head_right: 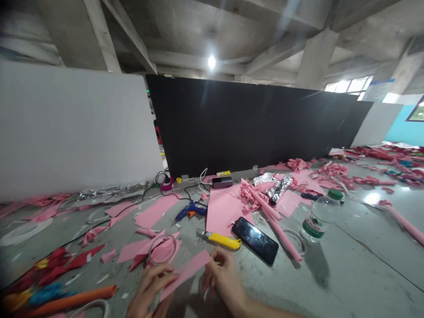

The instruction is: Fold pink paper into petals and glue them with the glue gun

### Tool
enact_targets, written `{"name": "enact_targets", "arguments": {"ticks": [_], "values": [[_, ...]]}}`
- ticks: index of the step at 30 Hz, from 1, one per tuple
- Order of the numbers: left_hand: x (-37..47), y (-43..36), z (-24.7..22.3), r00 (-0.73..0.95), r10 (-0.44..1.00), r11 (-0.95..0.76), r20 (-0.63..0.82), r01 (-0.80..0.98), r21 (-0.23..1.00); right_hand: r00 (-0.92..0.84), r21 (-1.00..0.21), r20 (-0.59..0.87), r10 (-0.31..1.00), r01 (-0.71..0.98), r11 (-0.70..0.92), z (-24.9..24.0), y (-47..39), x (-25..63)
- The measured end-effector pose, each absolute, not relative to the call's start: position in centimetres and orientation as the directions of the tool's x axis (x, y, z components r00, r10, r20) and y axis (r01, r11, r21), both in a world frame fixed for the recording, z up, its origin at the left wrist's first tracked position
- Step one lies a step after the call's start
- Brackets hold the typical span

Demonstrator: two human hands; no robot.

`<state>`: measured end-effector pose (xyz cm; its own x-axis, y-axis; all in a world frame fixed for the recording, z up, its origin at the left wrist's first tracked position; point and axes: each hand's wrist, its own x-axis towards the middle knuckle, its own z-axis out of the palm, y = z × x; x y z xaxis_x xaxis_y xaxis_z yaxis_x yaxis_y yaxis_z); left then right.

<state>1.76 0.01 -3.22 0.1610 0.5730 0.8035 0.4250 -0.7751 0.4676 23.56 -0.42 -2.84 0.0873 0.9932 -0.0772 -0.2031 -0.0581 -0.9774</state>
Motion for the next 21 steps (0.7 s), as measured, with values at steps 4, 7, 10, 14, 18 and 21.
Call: {"name": "enact_targets", "arguments": {"ticks": [4, 7, 10, 14, 18, 21], "values": [[1.4, 0.4, -3.1, 0.316, 0.484, -0.835, 0.816, 0.444, 0.324, -0.090, -0.967, 0.018, 0.996, -0.254, -0.005, -2.4, -0.7, 23.8], [1.4, 0.9, -3.1, 0.450, 0.402, -0.875, 0.798, 0.445, 0.190, -0.189, -0.933, 0.024, 0.982, -0.358, -0.046, -2.1, -0.7, 24.2], [1.6, 1.3, -3.4, 0.516, 0.380, -0.879, 0.767, 0.460, 0.126, -0.290, -0.923, 0.046, 0.956, -0.378, -0.070, -2.0, -0.7, 24.4], [2.2, 1.3, -3.7, 0.545, 0.357, -0.882, 0.759, 0.465, 0.081, -0.336, -0.919, 0.065, 0.940, -0.388, -0.075, -2.3, -0.3, 24.4], [2.8, 1.2, -3.1, 0.583, 0.276, -0.900, 0.764, 0.436, -0.008, -0.354, -0.907, 0.063, 0.933, -0.410, -0.095, -2.2, -0.2, 24.4], [3.2, 1.0, -2.5, 0.586, 0.237, -0.895, 0.775, 0.442, -0.060, -0.392, -0.905, 0.078, 0.917, -0.414, -0.100, -1.2, -0.6, 24.4]]}}
